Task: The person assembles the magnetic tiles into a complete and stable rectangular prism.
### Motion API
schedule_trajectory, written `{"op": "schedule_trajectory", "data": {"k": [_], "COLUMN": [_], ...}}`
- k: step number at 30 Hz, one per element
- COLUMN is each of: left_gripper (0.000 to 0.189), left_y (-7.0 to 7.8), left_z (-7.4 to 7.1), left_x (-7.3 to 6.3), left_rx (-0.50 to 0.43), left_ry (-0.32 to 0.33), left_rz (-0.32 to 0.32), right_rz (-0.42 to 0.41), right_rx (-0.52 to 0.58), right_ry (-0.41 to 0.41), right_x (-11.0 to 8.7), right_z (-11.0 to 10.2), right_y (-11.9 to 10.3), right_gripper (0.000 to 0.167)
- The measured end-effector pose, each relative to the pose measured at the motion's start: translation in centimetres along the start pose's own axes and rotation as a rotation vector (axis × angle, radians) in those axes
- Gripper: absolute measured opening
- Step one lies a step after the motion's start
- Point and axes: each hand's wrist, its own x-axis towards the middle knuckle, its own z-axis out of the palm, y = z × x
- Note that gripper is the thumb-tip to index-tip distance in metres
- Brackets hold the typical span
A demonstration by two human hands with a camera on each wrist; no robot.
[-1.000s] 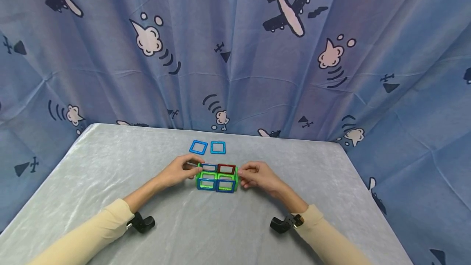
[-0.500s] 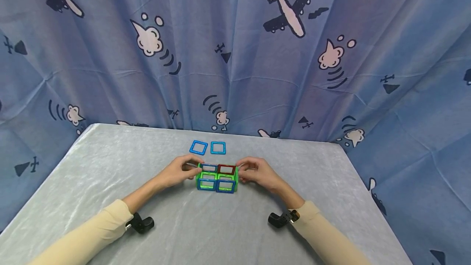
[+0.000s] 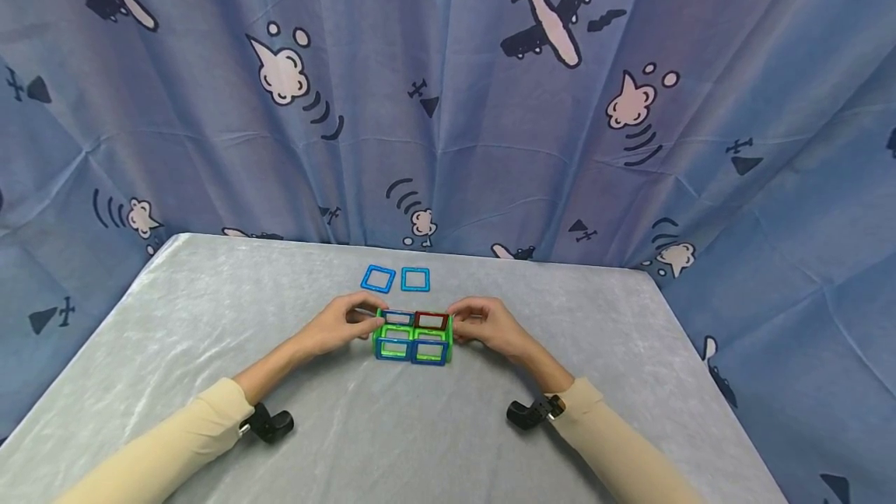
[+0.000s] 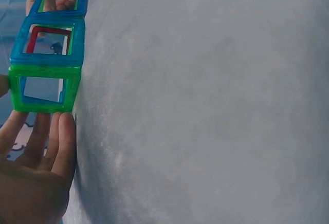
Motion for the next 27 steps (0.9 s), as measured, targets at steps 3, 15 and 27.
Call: {"op": "schedule_trajectory", "data": {"k": [3, 15, 27], "left_gripper": [0.037, 0.038, 0.035], "left_y": [0.0, -0.2, 0.0], "left_z": [0.0, -0.1, -1.5], "left_x": [0.1, 0.1, 1.0], "left_rx": [0.001, -0.004, -0.009], "left_ry": [0.001, 0.003, 0.029], "left_rz": [-0.002, -0.019, -0.024], "right_rz": [-0.006, -0.028, -0.017], "right_rx": [-0.004, -0.026, -0.021], "right_ry": [0.0, -0.008, 0.006], "right_x": [0.0, 0.0, 0.1], "right_z": [0.0, -0.1, 0.0], "right_y": [0.1, 0.0, 0.0], "right_gripper": [0.023, 0.021, 0.02]}}
